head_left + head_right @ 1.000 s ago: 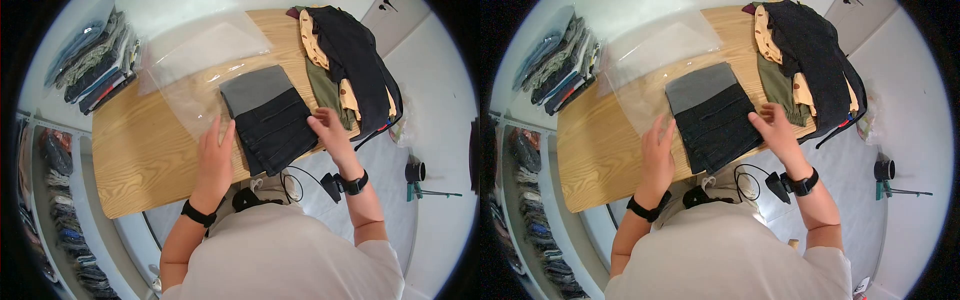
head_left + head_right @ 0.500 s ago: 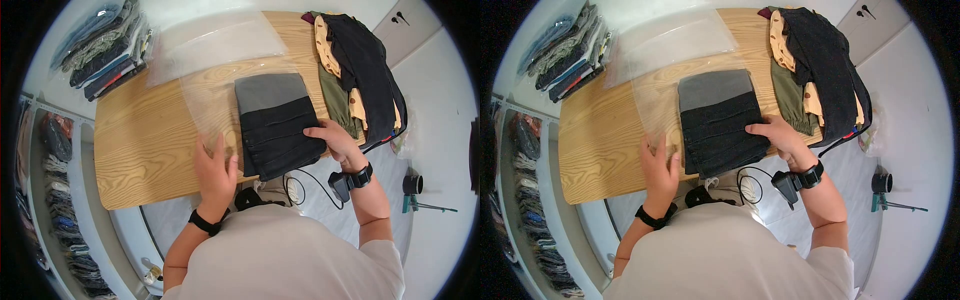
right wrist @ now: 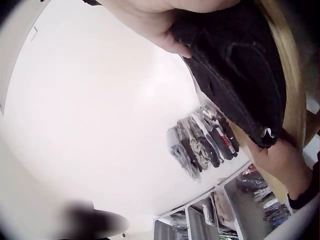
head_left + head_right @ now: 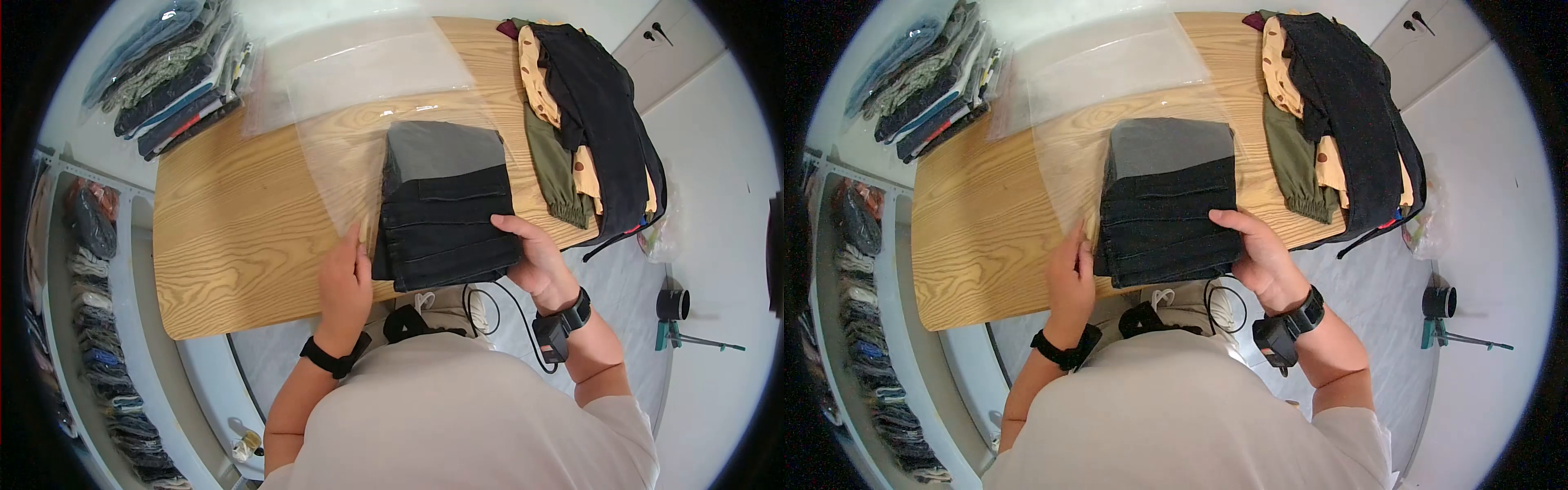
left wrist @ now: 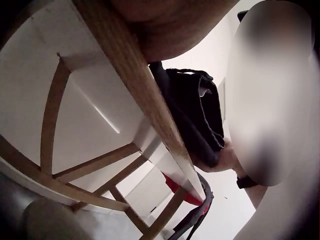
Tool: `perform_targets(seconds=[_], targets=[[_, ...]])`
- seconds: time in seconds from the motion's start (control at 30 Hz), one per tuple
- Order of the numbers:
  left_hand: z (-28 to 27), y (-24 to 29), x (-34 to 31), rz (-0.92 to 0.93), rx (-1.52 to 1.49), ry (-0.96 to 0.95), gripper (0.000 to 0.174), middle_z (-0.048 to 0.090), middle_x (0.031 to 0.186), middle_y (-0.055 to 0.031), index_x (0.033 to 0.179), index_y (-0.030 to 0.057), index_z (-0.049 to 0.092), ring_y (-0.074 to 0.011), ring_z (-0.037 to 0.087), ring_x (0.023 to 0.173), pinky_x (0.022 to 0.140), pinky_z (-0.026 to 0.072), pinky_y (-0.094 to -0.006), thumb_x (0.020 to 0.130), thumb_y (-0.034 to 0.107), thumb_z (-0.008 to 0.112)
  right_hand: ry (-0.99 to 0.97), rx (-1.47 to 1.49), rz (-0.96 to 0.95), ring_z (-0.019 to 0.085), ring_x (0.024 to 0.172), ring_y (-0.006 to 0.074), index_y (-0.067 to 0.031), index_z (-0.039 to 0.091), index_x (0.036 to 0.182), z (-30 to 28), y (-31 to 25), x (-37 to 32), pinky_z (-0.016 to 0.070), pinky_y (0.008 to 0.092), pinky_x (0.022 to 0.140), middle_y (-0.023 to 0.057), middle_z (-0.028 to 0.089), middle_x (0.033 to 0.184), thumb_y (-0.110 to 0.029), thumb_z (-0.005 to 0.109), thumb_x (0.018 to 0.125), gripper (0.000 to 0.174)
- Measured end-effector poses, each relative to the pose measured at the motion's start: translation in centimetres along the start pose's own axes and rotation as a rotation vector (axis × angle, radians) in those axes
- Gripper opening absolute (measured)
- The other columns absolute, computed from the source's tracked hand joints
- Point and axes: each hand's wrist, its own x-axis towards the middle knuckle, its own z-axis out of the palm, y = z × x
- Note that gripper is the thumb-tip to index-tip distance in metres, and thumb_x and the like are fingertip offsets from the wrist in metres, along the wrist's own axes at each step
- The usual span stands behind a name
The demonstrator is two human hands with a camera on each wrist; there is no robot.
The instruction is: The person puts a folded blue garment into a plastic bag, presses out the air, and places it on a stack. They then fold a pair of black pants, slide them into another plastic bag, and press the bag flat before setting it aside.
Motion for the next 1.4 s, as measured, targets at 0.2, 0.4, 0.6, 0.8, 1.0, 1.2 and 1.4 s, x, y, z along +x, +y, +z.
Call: perform_targets(seconds=[0.2, 0.4, 0.6, 0.8, 1.0, 1.2, 1.4], targets=[[-0.3, 0.2, 0.1, 0.038, -0.06, 0.011, 0.036, 0.061, 0.086, -0.0163, 0.122, 0.0013, 0.055, -0.0304, 0.055, 0.074, 0.069, 0.0439, -0.0381, 0.086, 0.002, 0.051, -0.151, -0.223, 0.109, 0.063, 0.095, 0.0235, 0.0053, 0.057, 0.111, 0.0, -2.1, 1.6, 0.0508, 0.0347, 0.084, 0.015, 0.064, 0.107, -0.006, 0.061, 0.081, 0.033], [-0.1, -0.1, -0.1, 0.133, 0.012, 0.034, 0.041, 0.058, 0.08, -0.0141, 0.122, 0.0003, 0.055, -0.0294, 0.054, 0.071, 0.067, 0.0434, -0.0391, 0.081, -0.001, 0.053, -0.103, -0.217, -0.028, 0.067, 0.081, 0.0232, 0.0069, 0.056, 0.11, -0.3, -1.6, 5.2, 0.0562, 0.0322, 0.071, 0.0171, 0.065, 0.101, -0.001, 0.059, 0.08, 0.031], [0.1, 0.0, -0.1, 0.195, 0.088, 0.024, 0.046, 0.056, 0.077, -0.0135, 0.127, 0.0001, 0.051, -0.0275, 0.053, 0.068, 0.063, 0.0432, -0.0373, 0.081, -0.002, 0.054, -0.037, -0.196, -0.192, 0.066, 0.081, 0.0231, 0.0062, 0.057, 0.105, 1.4, -0.9, 6.1, 0.0555, 0.0319, 0.071, 0.0159, 0.065, 0.096, -0.001, 0.059, 0.08, 0.026], [0.2, 0.4, -0.2, 0.157, 0.061, 0.043, 0.047, 0.05, 0.07, -0.0108, 0.129, -0.001, 0.048, -0.0241, 0.05, 0.063, 0.06, 0.0429, -0.0354, 0.082, -0.002, 0.054, 0.016, -0.121, -0.219, 0.065, 0.077, 0.0251, 0.0041, 0.056, 0.098, 3.1, 0.0, 6.1, 0.0551, 0.0345, 0.069, 0.0131, 0.063, 0.09, 0.003, 0.057, 0.079, 0.019], [0.2, 0.5, -0.7, -0.097, -0.222, 0.097, 0.04, 0.054, 0.08, -0.0075, 0.121, 0.0012, 0.043, -0.0102, 0.047, 0.061, 0.058, 0.0418, -0.0246, 0.083, -0.002, 0.055, 0.015, -0.093, -0.138, 0.065, 0.078, 0.0249, 0.0042, 0.057, 0.099, 3.0, 0.0, 5.6, 0.0546, 0.0337, 0.072, 0.0133, 0.064, 0.089, 0.001, 0.058, 0.079, 0.021], [-0.9, 0.7, 0.9, -0.203, -0.136, 0.093, 0.049, 0.05, 0.085, -0.0105, 0.128, 0.0051, 0.045, -0.0219, 0.053, 0.072, 0.066, 0.0458, -0.0313, 0.08, 0.0, 0.055, -0.121, -0.244, -0.04, 0.065, 0.085, 0.0219, 0.005, 0.055, 0.11, 1.9, -0.3, 6.2, 0.0543, 0.0306, 0.076, 0.0136, 0.064, 0.097, -0.003, 0.06, 0.08, 0.032], [-2.7, 1.5, 1.7, -0.006, 0.19, -0.11, 0.049, 0.054, 0.091, -0.0132, 0.131, 0.0137, 0.049, -0.0295, 0.054, 0.084, 0.071, 0.046, -0.0366, 0.083, 0.008, 0.057, -0.123, -0.313, -0.101, 0.065, 0.083, 0.0212, 0.0061, 0.056, 0.108, 2.3, -0.8, 6.1, 0.0546, 0.0304, 0.072, 0.0137, 0.064, 0.096, -0.001, 0.06, 0.077, 0.032]])
